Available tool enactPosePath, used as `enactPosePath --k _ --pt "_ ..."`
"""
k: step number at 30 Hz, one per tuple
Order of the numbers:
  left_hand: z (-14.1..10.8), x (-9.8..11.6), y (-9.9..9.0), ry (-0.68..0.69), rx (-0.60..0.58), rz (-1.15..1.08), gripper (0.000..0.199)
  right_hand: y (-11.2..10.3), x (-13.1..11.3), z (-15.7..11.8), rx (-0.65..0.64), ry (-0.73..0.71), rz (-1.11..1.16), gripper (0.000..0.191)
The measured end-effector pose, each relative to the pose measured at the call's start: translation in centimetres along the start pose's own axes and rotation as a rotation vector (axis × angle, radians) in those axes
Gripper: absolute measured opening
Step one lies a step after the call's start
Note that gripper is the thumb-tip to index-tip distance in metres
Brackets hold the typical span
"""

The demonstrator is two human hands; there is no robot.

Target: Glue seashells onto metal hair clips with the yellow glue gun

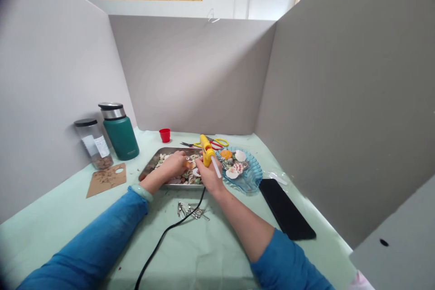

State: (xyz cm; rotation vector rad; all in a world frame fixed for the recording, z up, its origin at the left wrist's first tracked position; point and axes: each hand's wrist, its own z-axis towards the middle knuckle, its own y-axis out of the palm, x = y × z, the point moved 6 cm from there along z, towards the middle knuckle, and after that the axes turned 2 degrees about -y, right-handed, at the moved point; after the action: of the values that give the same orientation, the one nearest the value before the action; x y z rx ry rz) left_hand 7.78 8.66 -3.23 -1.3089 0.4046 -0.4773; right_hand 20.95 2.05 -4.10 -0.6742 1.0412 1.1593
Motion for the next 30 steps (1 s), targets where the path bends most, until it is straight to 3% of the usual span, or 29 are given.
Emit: enactPosePath --k 5,8,10,14,19,23,27,30 --pt "-0.1 -1.0 -0.1 -0.093 -0.043 -0.08 0.018 0.0 0.0 -0.1 -0.002 0.04 0.045 0.04" --pt "-0.2 -1.2 -1.1 -0.137 0.015 -0.214 0.017 0.0 -0.1 -0.2 -0.005 0.04 0.058 0.04" --pt "-0.4 -1.1 -1.7 -0.194 0.056 -0.478 0.02 0.0 -0.2 -0.2 0.0 0.043 0.071 0.04" --pt "-0.7 0.6 -1.7 -0.21 -0.05 -1.164 0.026 0.0 -0.2 -0.1 0.016 0.052 0.102 0.041" --pt "-1.2 1.9 -2.4 -0.213 -0.096 -1.629 0.03 -0.1 0.2 0.0 0.049 0.057 0.09 0.043" --pt "-1.7 2.7 -2.6 -0.122 -0.161 -1.724 0.025 -0.1 0.5 0.1 0.052 0.062 0.098 0.043" --pt "-2.0 2.3 -2.6 -0.14 -0.013 -1.676 0.022 -0.1 0.5 0.1 0.037 0.057 0.104 0.043" --pt "-2.1 2.1 -2.2 -0.156 0.004 -1.64 0.025 -0.1 0.2 0.1 0.048 0.037 0.093 0.042"
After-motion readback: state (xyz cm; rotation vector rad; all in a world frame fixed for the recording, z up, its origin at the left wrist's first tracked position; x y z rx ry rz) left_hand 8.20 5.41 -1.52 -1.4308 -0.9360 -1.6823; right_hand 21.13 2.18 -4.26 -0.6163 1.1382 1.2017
